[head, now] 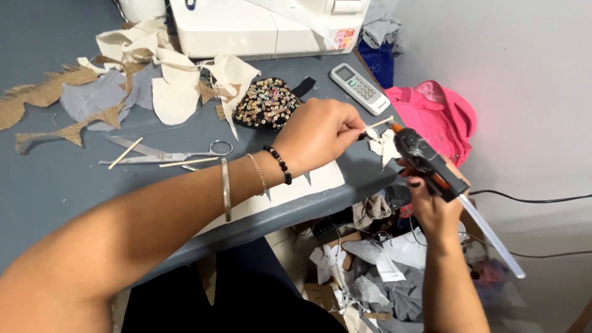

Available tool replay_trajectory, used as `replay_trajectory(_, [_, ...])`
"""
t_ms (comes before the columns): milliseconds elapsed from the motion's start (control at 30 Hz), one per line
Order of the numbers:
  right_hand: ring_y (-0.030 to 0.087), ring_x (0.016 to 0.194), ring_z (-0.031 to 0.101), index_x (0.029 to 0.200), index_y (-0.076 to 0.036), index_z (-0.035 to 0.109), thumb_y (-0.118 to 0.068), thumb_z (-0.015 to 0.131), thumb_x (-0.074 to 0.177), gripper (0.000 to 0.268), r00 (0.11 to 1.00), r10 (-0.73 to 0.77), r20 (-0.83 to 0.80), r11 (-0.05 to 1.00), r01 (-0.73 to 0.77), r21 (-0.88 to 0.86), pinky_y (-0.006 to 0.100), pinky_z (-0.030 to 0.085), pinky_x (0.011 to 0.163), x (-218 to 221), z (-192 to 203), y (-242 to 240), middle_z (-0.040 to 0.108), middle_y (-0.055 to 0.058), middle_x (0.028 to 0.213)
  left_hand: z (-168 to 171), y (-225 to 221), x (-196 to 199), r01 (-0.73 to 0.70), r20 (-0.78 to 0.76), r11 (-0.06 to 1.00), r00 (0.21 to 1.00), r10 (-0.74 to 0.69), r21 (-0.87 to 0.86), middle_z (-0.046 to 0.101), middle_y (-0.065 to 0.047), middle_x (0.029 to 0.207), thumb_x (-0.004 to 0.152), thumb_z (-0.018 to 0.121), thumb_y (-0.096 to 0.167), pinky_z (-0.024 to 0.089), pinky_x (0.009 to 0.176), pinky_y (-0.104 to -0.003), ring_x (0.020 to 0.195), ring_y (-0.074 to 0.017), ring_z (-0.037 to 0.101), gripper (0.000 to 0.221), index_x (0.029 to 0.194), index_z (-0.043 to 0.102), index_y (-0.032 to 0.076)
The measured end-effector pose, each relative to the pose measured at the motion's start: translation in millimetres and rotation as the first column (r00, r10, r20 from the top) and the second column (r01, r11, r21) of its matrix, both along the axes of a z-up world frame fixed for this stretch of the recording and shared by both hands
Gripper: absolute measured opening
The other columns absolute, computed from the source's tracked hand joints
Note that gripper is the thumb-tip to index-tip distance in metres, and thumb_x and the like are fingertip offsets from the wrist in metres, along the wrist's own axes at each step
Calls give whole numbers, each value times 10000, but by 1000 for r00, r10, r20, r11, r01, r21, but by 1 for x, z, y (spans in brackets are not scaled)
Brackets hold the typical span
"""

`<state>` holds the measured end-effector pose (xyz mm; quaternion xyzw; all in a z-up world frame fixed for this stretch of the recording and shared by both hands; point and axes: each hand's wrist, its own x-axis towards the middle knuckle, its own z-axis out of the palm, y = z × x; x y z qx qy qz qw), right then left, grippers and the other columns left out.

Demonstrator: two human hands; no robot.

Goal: Making decorative flowers by cutting, folding, and gluing fabric scraps

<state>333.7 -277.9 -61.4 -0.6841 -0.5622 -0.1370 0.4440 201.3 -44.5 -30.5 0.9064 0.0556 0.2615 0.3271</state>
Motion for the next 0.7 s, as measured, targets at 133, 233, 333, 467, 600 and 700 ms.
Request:
replay_trajectory(133, [271, 724, 707, 913, -97, 677, -517, 612, 973, 429, 1000, 22, 6, 999, -22, 24, 358, 550, 684, -6, -2, 8, 715, 55, 767, -1, -2, -11, -6, -16, 997, 1000, 5, -72, 762, -6, 689, 860, 701, 213, 604, 696, -478, 808, -338, 756, 82, 904, 755, 169])
replay_trajectory(233, [329, 714, 686, 909, -69, 677, -475, 606, 1005, 422, 998, 57, 34, 997, -58, 51, 400, 548, 699, 1, -14, 4, 699, 102, 786, -1, -2, -17, -10, -17, 996, 1000, 9, -85, 759, 0, 676, 848, 709, 210, 606, 691, -463, 789, -323, 761, 78, 888, 754, 161])
replay_trajectory(333, [337, 704, 679, 903, -59, 680, -454, 597, 1010, 418, 997, 70, 28, 996, -71, 48, 405, 546, 690, 4, -16, 5, 692, 115, 780, -1, -2, -22, -8, -9, 993, 1000, 7, -117, 754, 8, 654, 843, 717, 190, 607, 690, -445, 760, -309, 763, 65, 877, 758, 154])
replay_trajectory(467, [383, 724, 672, 916, -13, 660, -423, 609, 1015, 424, 997, 70, 28, 997, -71, 36, 439, 548, 703, -3, -7, 6, 670, 174, 784, 0, -3, -25, -3, -20, 987, 1000, 0, -159, 757, 32, 656, 828, 718, 188, 607, 706, -403, 754, -284, 770, 73, 871, 766, 155])
replay_trajectory(600, [386, 710, 660, 911, -29, 659, -450, 622, 1006, 433, 996, 68, 56, 997, -70, 31, 430, 538, 687, -14, 2, 12, 658, 167, 783, -2, -2, -24, -5, -13, 989, 1000, 3, -150, 755, 41, 644, 813, 734, 197, 609, 695, -399, 749, -278, 771, 57, 851, 765, 168])
replay_trajectory(700, [458, 699, 631, 917, -8, 642, -418, 624, 1012, 422, 995, 51, 90, 998, -54, 33, 471, 529, 666, -9, -4, 10, 624, 206, 781, -4, -1, -24, -2, -16, 989, 1000, -1, -148, 751, 45, 636, 807, 744, 210, 610, 690, -399, 745, -273, 771, 50, 839, 760, 174])
